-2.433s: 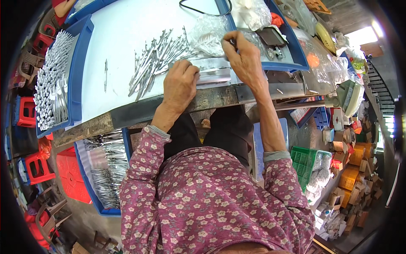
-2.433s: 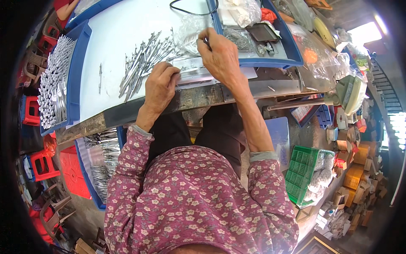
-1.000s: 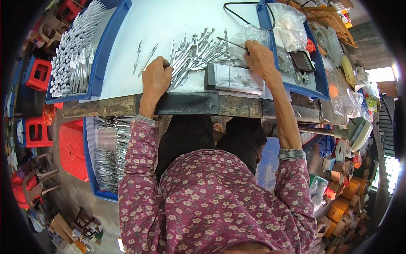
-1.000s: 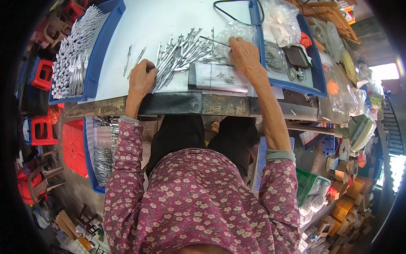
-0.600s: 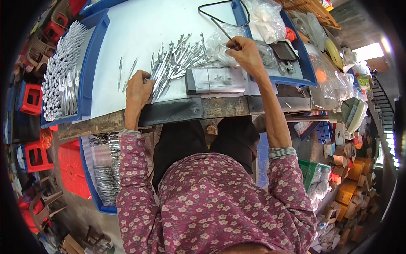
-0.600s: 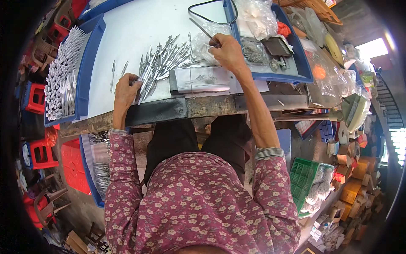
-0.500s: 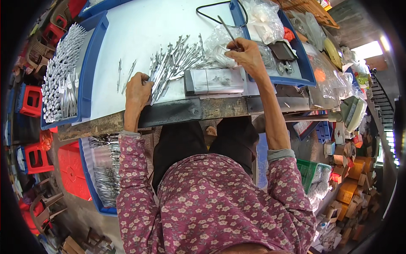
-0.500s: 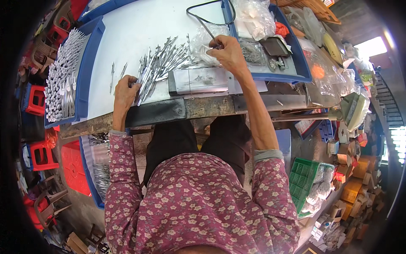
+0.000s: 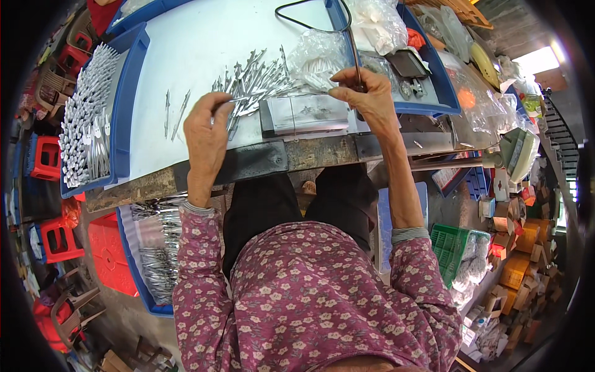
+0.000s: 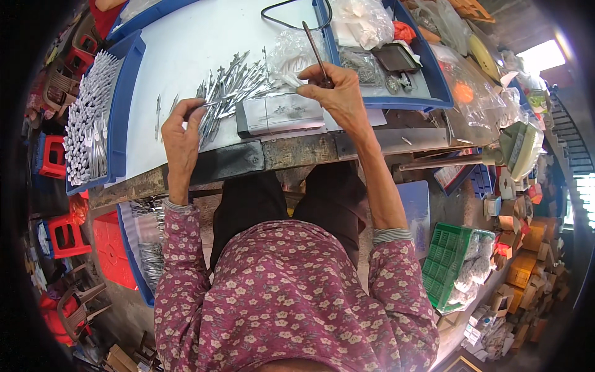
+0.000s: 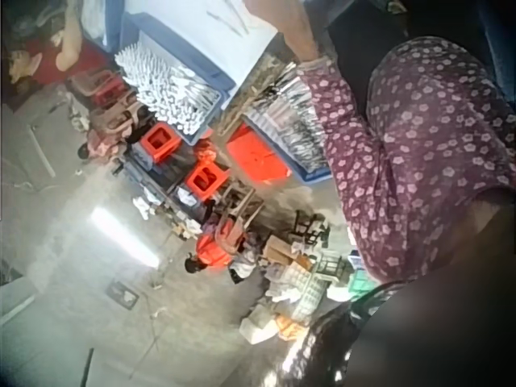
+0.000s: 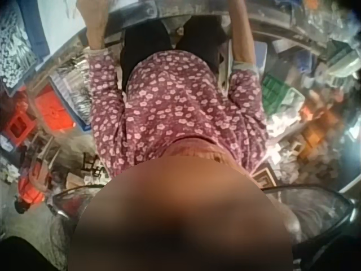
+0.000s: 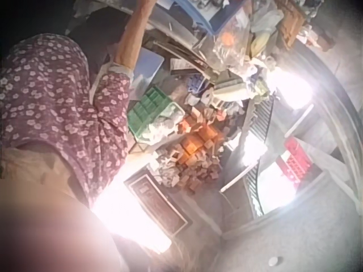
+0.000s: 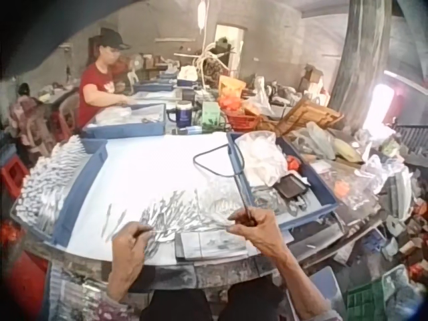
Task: Finishing and inspecting small metal components using a hand tool at a workshop bench.
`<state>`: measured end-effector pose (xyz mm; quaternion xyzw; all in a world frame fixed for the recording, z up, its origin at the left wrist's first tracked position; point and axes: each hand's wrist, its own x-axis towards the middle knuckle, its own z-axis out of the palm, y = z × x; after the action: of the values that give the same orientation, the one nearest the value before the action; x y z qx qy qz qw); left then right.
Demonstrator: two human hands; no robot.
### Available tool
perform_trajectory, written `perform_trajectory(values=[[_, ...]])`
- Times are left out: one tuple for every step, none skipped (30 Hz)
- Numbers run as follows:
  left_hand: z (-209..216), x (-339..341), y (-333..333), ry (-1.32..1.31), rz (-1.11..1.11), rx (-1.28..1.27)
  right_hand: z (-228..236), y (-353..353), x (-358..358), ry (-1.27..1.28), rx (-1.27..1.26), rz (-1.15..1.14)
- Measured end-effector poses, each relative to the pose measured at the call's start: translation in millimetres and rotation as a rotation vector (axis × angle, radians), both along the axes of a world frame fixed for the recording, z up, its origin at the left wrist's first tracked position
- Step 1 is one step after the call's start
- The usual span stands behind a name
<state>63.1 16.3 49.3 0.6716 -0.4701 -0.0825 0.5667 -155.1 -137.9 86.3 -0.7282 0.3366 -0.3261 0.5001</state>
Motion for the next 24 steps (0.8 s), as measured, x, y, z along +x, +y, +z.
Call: perform_trajectory(values=[[7,-9,-1,0.029,-0.067,-0.007,3,5,-2,-0.011,-0.016,-0.007],[12,-18,-2,0.059,-0.133,-0.013,5,10,-4,-0.010,-0.011,-0.008],[14,-23,-4,0.054,-0.183,0.019,7,15,-6,-0.029,-0.027,0.003],[14,-29,-6,0.141,-0.252,0.049,7,19,-9,-0.047,-0.043,0.014],[15,-33,-7,0.227,-0.315,0.080,6,25,-9,-0.072,-0.091,0.027],[11,-37,-9,0.321,-0.364,0.078,8,31,-11,-0.047,-0.115,0.038],[14,-39,-9,0.381,-0.419,0.104,12,38,-12,-0.022,-0.139,0.050],[16,-42,-11,0.443,-0.478,0.129,15,44,-15,0.016,-0.192,0.067],[14,-44,-13,0.505,-0.513,0.119,17,48,-16,0.016,-0.258,0.101],[14,-45,-13,0.506,-0.511,0.123,18,52,-16,0.016,-0.325,0.137],[14,-47,-15,0.537,-0.548,0.116,19,53,-18,0.065,-0.419,0.172],[13,-49,-16,0.569,-0.583,0.109,18,55,-19,0.072,-0.462,0.181],[12,-48,-16,0.561,-0.617,0.085,18,57,-18,0.079,-0.506,0.190],[12,-49,-17,0.561,-0.619,0.087,18,60,-17,0.063,-0.537,0.196],[12,-50,-18,0.559,-0.608,0.083,17,61,-17,0.063,-0.536,0.194],[12,-51,-18,0.557,-0.596,0.078,15,62,-17,0.074,-0.585,0.190],[11,-52,-18,0.556,-0.594,0.080,14,63,-16,0.083,-0.635,0.189],[11,-52,-18,0.567,-0.601,0.079,14,64,-16,0.082,-0.633,0.190],[10,-52,-17,0.578,-0.607,0.078,14,64,-16,0.093,-0.664,0.190],[9,-52,-17,0.578,-0.607,0.078,14,64,-16,0.106,-0.696,0.188],[8,-52,-17,0.565,-0.620,0.073,13,65,-16,0.105,-0.696,0.189],[7,-52,-16,0.552,-0.633,0.068,13,66,-16,0.117,-0.710,0.188],[8,-52,-16,0.553,-0.633,0.068,13,67,-16,0.129,-0.724,0.186],[10,-54,-15,0.576,-0.632,0.074,13,68,-16,0.130,-0.724,0.186]])
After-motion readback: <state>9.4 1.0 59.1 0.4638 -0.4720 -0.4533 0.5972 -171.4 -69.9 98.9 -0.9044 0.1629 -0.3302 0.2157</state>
